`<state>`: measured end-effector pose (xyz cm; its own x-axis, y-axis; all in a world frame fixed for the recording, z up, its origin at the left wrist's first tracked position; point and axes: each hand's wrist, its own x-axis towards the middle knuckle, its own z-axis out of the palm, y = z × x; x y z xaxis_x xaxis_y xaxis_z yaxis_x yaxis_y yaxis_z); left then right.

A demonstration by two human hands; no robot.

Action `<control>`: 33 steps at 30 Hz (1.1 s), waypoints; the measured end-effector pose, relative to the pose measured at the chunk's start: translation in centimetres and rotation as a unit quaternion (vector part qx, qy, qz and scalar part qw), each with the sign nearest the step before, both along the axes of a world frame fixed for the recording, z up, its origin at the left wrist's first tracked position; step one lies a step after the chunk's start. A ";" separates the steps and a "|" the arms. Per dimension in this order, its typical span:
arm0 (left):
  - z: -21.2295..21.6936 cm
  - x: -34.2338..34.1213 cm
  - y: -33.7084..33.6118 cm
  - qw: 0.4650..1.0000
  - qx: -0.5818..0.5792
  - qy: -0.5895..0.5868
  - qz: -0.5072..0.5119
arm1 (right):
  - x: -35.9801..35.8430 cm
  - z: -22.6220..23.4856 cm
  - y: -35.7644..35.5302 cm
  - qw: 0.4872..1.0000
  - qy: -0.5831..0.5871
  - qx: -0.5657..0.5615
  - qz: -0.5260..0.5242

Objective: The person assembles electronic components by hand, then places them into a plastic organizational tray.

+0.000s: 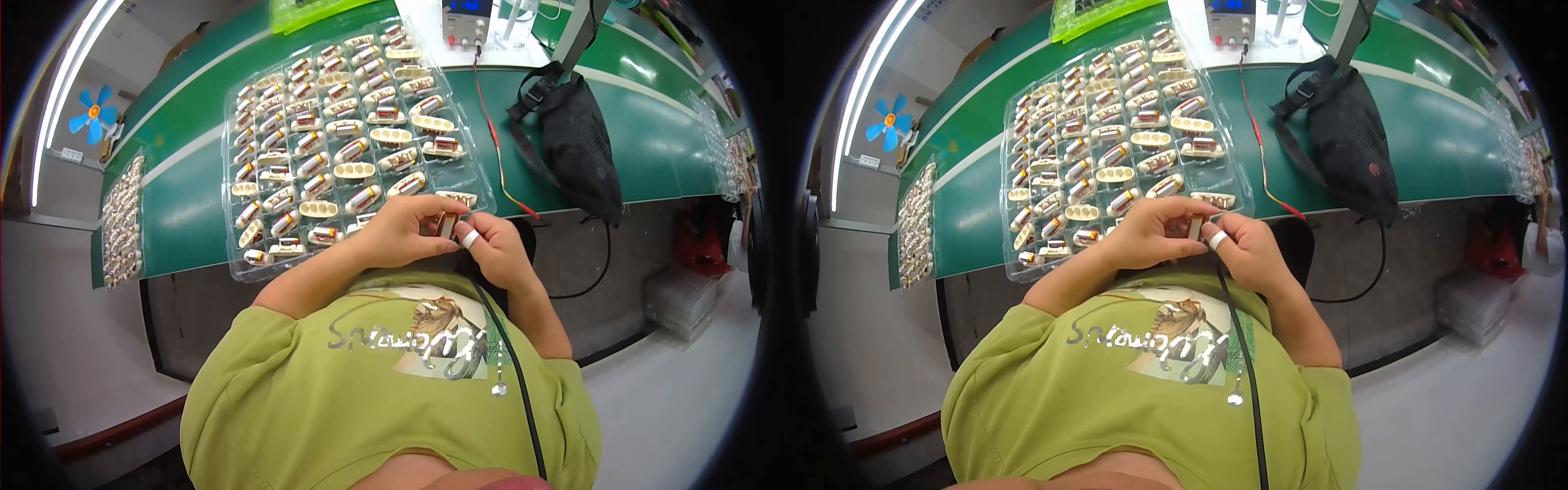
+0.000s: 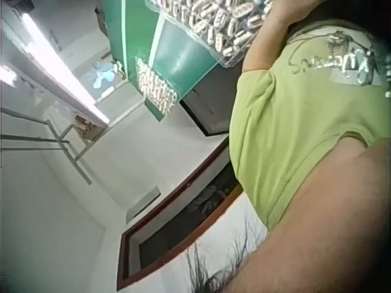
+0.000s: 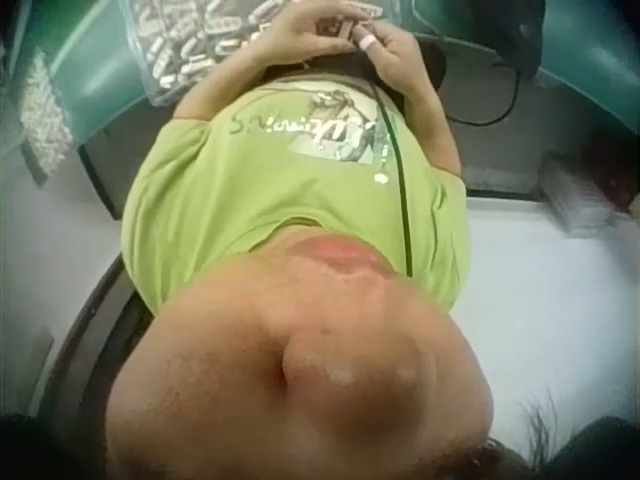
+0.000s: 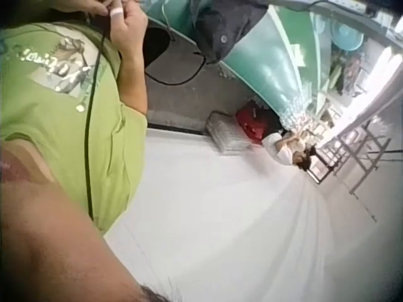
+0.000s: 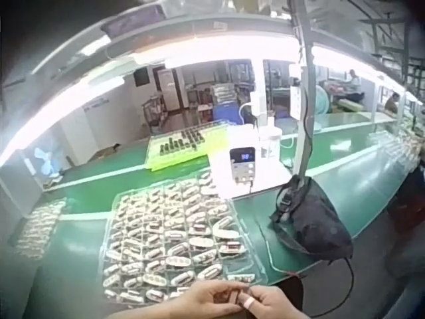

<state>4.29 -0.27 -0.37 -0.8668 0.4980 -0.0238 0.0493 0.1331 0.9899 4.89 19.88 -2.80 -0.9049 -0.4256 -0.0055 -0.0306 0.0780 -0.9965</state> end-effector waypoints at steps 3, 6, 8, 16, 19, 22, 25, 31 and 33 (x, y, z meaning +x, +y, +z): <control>0.2 -0.3 -0.3 1.000 0.001 0.008 -0.010 | -0.2 0.7 0.0 0.999 -0.006 0.038 0.033; 1.7 -0.9 -0.4 0.998 -0.044 0.021 -0.039 | -0.1 0.7 -0.3 0.999 -0.014 0.008 0.038; 2.4 -1.4 -0.5 0.995 -0.080 -0.038 -0.051 | -0.4 -0.2 -0.1 0.999 -0.038 -0.019 0.030; 1.6 -5.9 -2.6 0.990 -0.021 -0.038 0.134 | -1.6 -0.3 3.6 0.972 -0.147 -0.168 -0.069; 2.3 -6.5 -0.9 0.975 -0.139 0.101 0.137 | -1.8 -0.1 3.3 0.965 -0.153 -0.189 -0.097; 2.1 -7.8 0.6 0.932 -0.279 0.199 0.120 | -1.3 0.2 1.8 0.967 -0.125 -0.208 -0.073; 0.1 -8.4 0.8 0.864 -0.369 0.342 0.029 | -1.2 0.1 2.0 0.973 -0.115 -0.189 -0.062; 1.3 -11.4 0.6 0.912 -0.349 0.197 0.084 | -1.4 -0.2 2.2 0.977 -0.102 -0.167 -0.087; 1.9 -11.9 1.2 0.841 -0.483 0.234 0.062 | -1.5 -0.2 2.0 0.979 -0.082 -0.163 -0.096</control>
<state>-7.59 0.96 1.53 -0.9381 0.3463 -0.0077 0.3290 0.8979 0.2925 3.36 21.85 -2.96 -0.9666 -0.2514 -0.0499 0.1160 -0.2557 -0.9598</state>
